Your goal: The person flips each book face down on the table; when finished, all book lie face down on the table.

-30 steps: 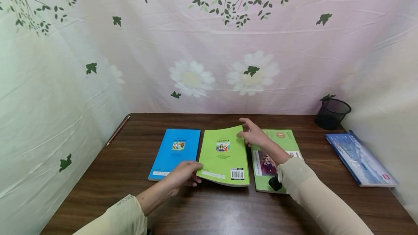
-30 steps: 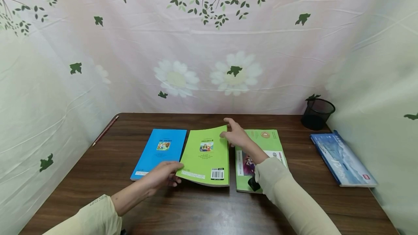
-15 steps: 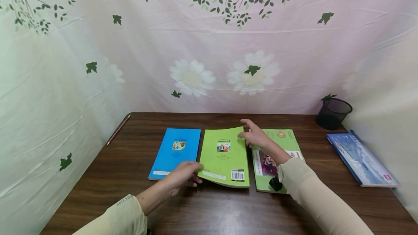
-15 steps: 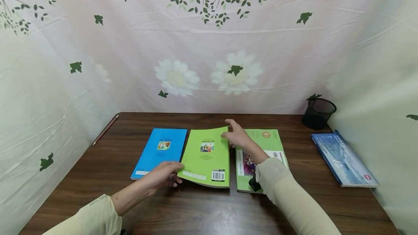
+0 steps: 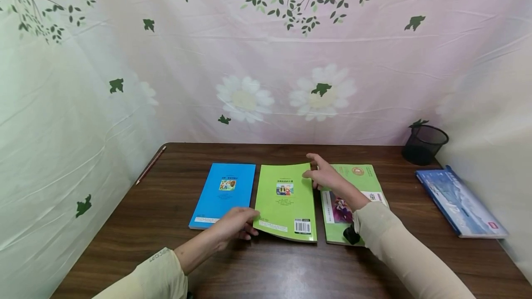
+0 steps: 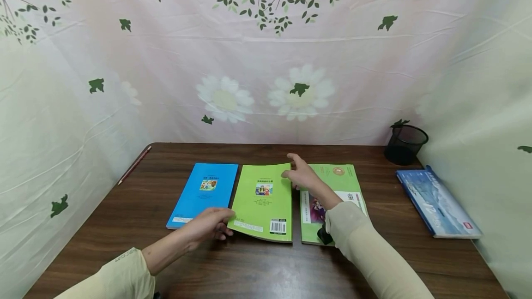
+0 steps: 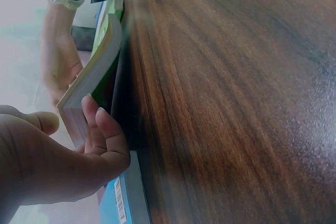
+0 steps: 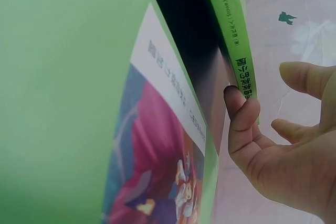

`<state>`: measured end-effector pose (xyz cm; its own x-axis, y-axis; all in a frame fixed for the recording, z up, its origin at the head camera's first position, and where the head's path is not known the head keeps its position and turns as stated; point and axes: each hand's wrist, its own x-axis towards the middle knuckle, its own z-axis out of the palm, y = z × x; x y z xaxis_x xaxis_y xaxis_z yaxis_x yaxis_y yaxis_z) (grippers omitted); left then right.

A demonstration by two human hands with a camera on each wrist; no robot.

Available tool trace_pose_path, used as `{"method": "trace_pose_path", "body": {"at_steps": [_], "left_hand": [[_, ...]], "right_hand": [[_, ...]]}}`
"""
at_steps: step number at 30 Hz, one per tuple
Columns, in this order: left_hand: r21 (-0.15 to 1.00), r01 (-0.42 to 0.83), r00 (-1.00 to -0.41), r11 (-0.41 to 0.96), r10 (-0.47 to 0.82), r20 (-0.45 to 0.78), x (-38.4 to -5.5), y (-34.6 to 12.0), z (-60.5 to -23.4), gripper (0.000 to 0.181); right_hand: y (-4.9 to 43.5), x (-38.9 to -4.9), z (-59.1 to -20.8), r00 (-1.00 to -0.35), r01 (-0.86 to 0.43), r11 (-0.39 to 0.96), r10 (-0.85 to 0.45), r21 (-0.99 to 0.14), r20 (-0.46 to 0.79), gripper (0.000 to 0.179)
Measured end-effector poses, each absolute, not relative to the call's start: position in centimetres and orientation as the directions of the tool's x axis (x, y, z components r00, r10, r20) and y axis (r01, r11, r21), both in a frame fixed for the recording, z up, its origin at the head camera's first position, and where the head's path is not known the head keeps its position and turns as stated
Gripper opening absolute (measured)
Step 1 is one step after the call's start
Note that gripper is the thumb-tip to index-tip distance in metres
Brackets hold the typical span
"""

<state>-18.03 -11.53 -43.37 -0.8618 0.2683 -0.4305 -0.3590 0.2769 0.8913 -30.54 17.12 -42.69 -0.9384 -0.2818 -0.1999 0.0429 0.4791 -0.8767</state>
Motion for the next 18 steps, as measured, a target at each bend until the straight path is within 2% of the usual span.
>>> {"method": "trace_pose_path", "body": {"at_steps": [18], "left_hand": [[0.876,-0.379,-0.844,0.298,0.276,-0.459,-18.09,-11.7,-43.56,0.049]], "right_hand": [[17.2,-30.56,-43.33,-0.933,0.062,0.496,-0.279,-0.866,-0.226,0.075]]}}
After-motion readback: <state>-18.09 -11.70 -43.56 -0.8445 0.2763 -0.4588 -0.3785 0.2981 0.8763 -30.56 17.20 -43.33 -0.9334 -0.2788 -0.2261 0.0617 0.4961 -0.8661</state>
